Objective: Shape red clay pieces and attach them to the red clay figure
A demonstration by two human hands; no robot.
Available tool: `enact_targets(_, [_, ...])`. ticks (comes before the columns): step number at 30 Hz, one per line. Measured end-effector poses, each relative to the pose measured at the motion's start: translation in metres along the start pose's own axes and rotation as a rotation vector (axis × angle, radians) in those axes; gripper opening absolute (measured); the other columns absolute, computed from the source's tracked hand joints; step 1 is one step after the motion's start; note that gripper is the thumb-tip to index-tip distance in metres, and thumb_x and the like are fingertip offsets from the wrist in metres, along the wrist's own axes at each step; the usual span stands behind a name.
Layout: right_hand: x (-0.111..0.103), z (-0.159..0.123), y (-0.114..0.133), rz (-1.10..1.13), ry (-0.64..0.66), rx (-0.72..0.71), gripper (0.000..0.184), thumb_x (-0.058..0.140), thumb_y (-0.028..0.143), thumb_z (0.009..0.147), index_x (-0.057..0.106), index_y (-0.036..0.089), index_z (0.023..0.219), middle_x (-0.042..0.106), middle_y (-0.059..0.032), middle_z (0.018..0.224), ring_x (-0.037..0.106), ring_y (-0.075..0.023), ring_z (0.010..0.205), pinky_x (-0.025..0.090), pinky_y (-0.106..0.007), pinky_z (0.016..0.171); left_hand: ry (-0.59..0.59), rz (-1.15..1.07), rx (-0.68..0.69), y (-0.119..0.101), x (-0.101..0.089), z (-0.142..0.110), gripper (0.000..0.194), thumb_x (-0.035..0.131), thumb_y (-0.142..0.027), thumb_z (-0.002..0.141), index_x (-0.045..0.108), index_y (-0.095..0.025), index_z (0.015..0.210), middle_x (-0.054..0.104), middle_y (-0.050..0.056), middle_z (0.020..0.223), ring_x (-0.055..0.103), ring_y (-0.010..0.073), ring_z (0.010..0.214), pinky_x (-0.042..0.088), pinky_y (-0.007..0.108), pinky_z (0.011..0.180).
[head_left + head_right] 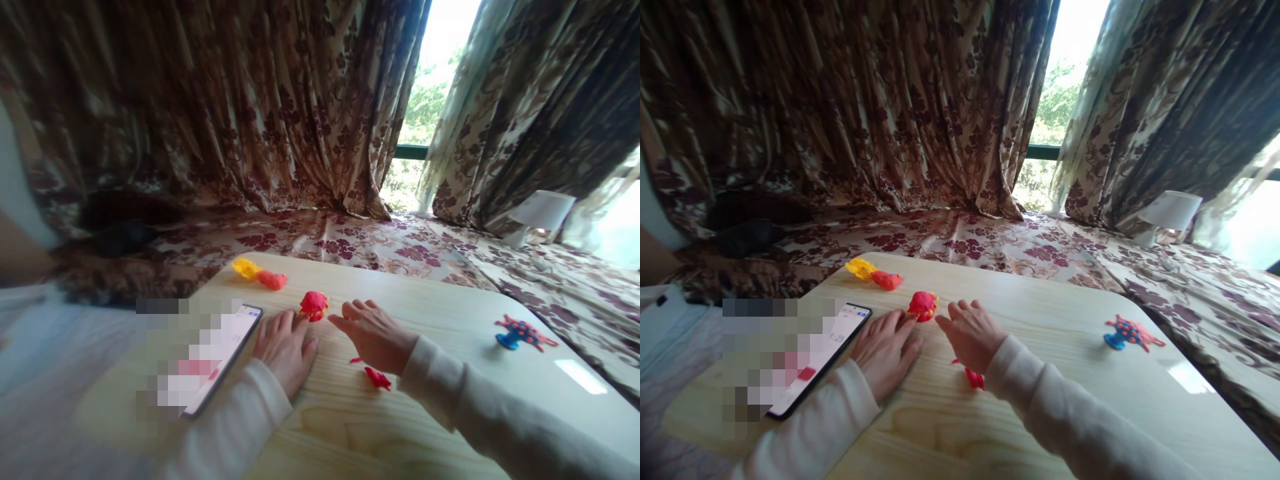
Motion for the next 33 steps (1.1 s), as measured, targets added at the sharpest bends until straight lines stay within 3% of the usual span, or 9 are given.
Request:
enact_targets(4, [0.013, 0.005, 0.008, -0.059, 0.009, 0.001, 0.038, 0.04, 0.013, 0.087, 0.051, 0.018, 0.122, 0.059, -0.0126, 0.093, 0.05, -0.0239, 0.084, 0.033, -0.035, 0.069, 0.003, 0.021, 0.022, -0.002, -0.001, 0.001, 0.036, 0.04, -0.036, 0.085, 0.058, -0.022, 0.113, 0.057, 0.012, 0.109, 0.05, 0.0276, 0.107, 0.033, 0.046, 0.094])
enact_targets(14, [0.023, 0.012, 0.002, -0.085, 0.029, 0.004, 0.032, 0.041, 0.014, 0.085, 0.055, 0.021, 0.113, 0.058, -0.0096, 0.092, 0.049, -0.0223, 0.085, 0.031, -0.033, 0.067, 0.011, 0.058, 0.031, -0.001, 0.0, 0.003, 0.035, 0.043, -0.036, 0.084, 0.06, -0.022, 0.112, 0.056, 0.014, 0.117, 0.049, 0.0304, 0.111, 0.035, 0.048, 0.094])
enact_targets(24, [0.022, 0.013, -0.005, -0.112, 0.042, 0.03, 0.032, 0.039, 0.014, 0.086, 0.053, 0.017, 0.115, 0.058, -0.0119, 0.097, 0.049, -0.0231, 0.088, 0.033, -0.033, 0.069, 0.02, 0.069, 0.034, -0.002, -0.003, 0.003, 0.038, 0.043, -0.038, 0.084, 0.059, -0.021, 0.114, 0.057, 0.014, 0.117, 0.05, 0.0303, 0.113, 0.036, 0.049, 0.095])
enact_targets(33, [0.024, 0.017, -0.009, -0.13, 0.067, 0.047, 0.031, 0.039, 0.015, 0.087, 0.057, 0.021, 0.112, 0.059, -0.0116, 0.098, 0.05, -0.0243, 0.091, 0.036, -0.034, 0.07, 0.039, 0.063, 0.031, 0.001, -0.001, 0.008, 0.041, 0.042, -0.043, 0.084, 0.058, -0.018, 0.113, 0.055, 0.014, 0.122, 0.048, 0.0293, 0.115, 0.035, 0.047, 0.096])
Point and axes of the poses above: each hand's wrist, its own z-axis towards the middle knuckle, its own x-axis out of the palm, y = z × x, the point moved 7 cm from there along z, towards the middle knuckle
